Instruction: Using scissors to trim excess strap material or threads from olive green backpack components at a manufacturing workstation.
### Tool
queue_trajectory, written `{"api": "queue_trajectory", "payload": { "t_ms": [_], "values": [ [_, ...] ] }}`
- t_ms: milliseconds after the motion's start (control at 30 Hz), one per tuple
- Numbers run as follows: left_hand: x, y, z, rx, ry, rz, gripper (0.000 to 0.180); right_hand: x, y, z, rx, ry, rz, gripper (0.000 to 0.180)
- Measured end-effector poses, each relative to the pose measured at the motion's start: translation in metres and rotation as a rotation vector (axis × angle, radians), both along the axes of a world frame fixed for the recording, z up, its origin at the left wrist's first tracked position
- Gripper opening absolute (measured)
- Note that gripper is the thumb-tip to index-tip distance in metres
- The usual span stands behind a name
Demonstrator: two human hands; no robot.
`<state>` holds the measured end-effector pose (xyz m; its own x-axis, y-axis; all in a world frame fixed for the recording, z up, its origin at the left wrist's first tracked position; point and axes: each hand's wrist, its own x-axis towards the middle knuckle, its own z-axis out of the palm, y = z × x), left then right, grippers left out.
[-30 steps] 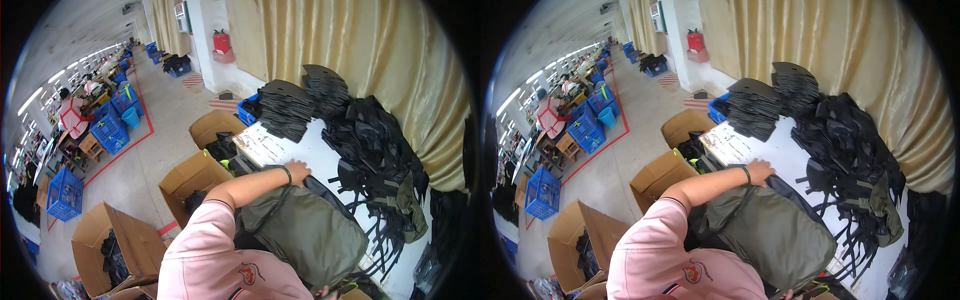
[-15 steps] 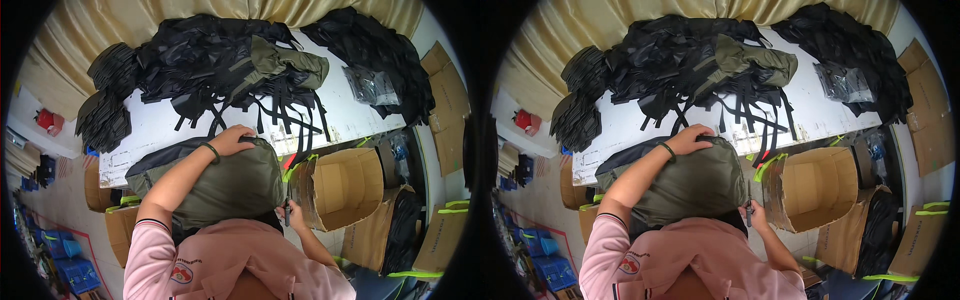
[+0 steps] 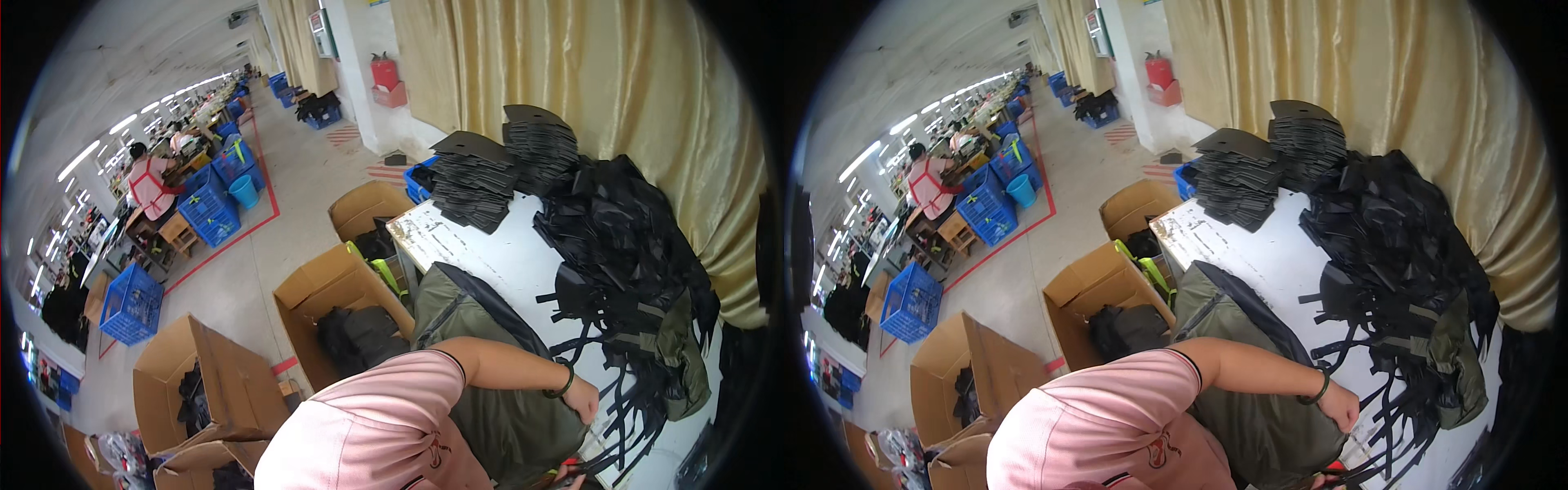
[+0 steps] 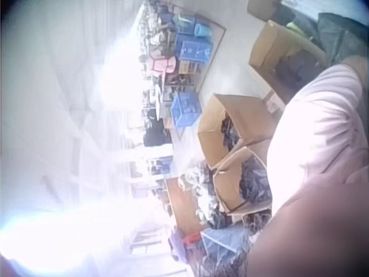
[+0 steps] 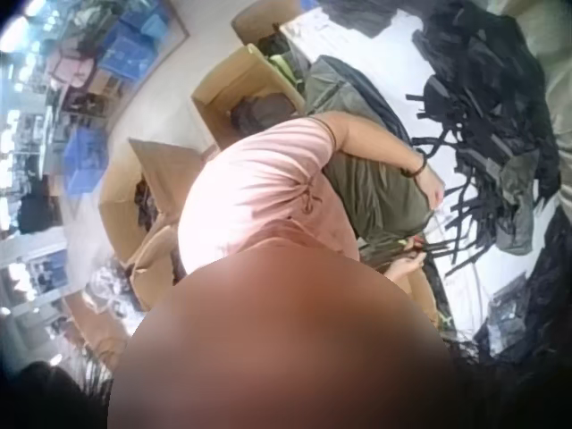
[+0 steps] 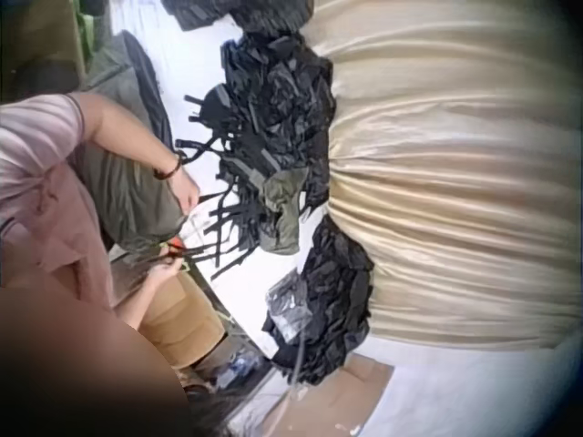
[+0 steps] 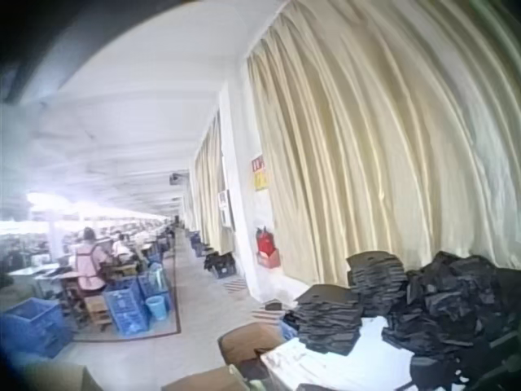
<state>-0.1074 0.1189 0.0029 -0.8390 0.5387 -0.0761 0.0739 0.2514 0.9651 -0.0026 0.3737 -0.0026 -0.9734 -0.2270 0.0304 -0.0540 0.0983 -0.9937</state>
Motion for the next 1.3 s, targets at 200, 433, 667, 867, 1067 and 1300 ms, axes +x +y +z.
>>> {"api": "queue_trajectory", "payload": {
  "t_ms": [200, 433, 667, 867, 1067, 1300],
  "values": [
    [0.016, 0.004, 0.01, 0.081, -0.005, -0.1, 0.017, -0.06, -0.012, -0.021, -0.135, -0.255, 0.073, 0.044],
    [0.047, -0.023, 0.023, 0.297, -0.188, -0.286, 0.037, -0.026, -0.049, 0.028, -0.271, -0.415, 0.018, 0.015],
    [0.042, -0.039, 0.025, 0.287, -0.404, -0.231, 0.035, -0.034, -0.009, 0.072, 0.853, 0.287, 0.208, 0.047],
    [0.042, -0.021, 0.033, 0.168, -0.4, -0.186, 0.037, -0.029, 0.022, 0.098, 1.068, 0.443, 0.298, 0.058],
    [0.049, -0.018, 0.038, 0.168, -0.378, -0.17, 0.037, -0.029, 0.019, 0.1, 1.081, 0.445, 0.385, 0.059],
    [0.05, -0.021, 0.044, 0.146, -0.37, -0.181, 0.036, -0.028, 0.013, 0.093, 1.079, 0.422, 0.386, 0.056]
  ]
}}
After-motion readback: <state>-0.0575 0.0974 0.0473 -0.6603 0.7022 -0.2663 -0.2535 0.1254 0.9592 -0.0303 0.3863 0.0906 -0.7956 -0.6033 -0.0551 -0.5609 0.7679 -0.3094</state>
